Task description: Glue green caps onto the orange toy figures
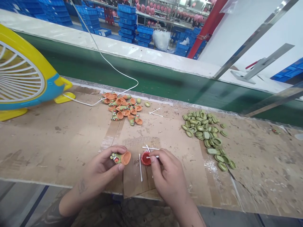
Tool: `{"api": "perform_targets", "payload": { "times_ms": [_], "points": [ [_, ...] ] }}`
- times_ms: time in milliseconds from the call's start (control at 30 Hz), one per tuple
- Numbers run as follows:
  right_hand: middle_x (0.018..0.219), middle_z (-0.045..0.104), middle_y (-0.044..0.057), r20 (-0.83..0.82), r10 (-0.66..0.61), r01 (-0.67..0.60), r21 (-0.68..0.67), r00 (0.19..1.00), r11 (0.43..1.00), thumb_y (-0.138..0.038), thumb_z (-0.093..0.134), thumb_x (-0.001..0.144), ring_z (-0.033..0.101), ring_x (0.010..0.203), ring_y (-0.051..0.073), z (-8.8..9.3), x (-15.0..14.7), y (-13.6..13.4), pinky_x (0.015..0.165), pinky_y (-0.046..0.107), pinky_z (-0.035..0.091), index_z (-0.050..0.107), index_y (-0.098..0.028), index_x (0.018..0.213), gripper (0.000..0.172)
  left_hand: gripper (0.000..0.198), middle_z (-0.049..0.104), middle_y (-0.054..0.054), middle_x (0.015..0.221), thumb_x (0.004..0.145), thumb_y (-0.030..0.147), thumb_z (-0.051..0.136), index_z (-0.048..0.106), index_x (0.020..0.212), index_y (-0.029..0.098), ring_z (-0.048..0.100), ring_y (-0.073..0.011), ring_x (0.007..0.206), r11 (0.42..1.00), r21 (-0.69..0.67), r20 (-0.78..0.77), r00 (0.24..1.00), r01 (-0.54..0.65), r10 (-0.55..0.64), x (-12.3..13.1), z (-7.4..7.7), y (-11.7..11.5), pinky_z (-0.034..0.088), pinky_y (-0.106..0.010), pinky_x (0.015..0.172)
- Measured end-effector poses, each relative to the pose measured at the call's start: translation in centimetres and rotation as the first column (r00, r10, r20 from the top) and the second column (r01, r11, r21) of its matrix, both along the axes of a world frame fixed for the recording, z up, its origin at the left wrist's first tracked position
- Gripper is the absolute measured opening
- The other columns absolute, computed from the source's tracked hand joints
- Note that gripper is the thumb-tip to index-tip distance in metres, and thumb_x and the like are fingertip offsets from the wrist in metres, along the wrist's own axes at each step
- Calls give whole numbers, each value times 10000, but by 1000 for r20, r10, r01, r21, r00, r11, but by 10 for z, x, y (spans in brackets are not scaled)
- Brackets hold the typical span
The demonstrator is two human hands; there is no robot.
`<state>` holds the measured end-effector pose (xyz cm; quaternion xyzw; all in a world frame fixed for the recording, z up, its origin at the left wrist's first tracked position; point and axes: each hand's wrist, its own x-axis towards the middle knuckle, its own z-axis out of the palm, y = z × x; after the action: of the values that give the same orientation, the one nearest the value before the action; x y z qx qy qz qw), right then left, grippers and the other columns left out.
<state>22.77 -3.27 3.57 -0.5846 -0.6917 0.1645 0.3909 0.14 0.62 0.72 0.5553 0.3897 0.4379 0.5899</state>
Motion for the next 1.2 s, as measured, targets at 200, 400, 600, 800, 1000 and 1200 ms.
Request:
{"api": "perform_targets", "payload": {
  "times_ms": [200, 400, 600, 800, 1000, 1200],
  "points": [
    [867, 747, -5, 94, 18, -15, -32, 995, 999, -182, 537, 1013, 695, 815, 158, -9, 1, 1, 740, 255, 502, 676, -236, 918, 177, 181, 670, -42, 1032, 841, 145, 764, 671, 979, 218, 635, -176, 978, 998, -62, 94, 995, -21, 27, 1, 0, 0, 514, -248, 796],
    [855, 718, -40, -165, -27, 27, -3, 986, 1000, -216, 575, 1028, 661, 771, 125, 3, -7, -5, 709, 222, 496, 689, -281, 977, 141, 187, 681, -51, 1089, 831, 155, 807, 695, 968, 215, 626, -174, 1045, 996, -86, 155, 988, 29, -15, -1, -5, 2, 493, -241, 846],
    [897, 710, -25, -359, 59, -93, -79, 931, 993, -264, 587, 1038, 676, 843, 143, 3, -24, -6, 752, 260, 517, 707, -301, 1043, 126, 205, 681, -39, 1049, 874, 295, 819, 722, 1040, 224, 624, -161, 970, 982, -161, 231, 971, 97, -58, -4, -7, 2, 498, -252, 858],
    [868, 716, -21, -316, 103, -128, -62, 943, 990, -256, 578, 1035, 669, 790, 145, 5, -31, -1, 733, 276, 506, 705, -279, 1029, 129, 276, 687, -36, 952, 849, 382, 841, 718, 1014, 199, 631, -167, 902, 966, -232, 205, 977, 112, -64, -5, 2, 2, 514, -263, 801],
    [822, 708, -38, -288, 125, -141, -34, 949, 989, -232, 570, 1037, 654, 749, 122, 9, -34, 3, 699, 251, 484, 689, -264, 993, 131, 476, 723, -50, 948, 821, 463, 856, 672, 1175, 204, 683, -193, 897, 953, -293, 198, 980, 72, -13, -2, 5, 1, 557, -301, 811],
    [893, 728, -23, -318, 158, -174, -21, 935, 985, -211, 578, 1035, 687, 837, 137, 4, -32, 0, 768, 266, 514, 696, -279, 1048, 136, 532, 688, -8, 770, 867, 500, 800, 641, 1266, 186, 628, -149, 694, 956, -283, 205, 979, 78, -19, -1, 2, 0, 527, -271, 671]
  ]
}}
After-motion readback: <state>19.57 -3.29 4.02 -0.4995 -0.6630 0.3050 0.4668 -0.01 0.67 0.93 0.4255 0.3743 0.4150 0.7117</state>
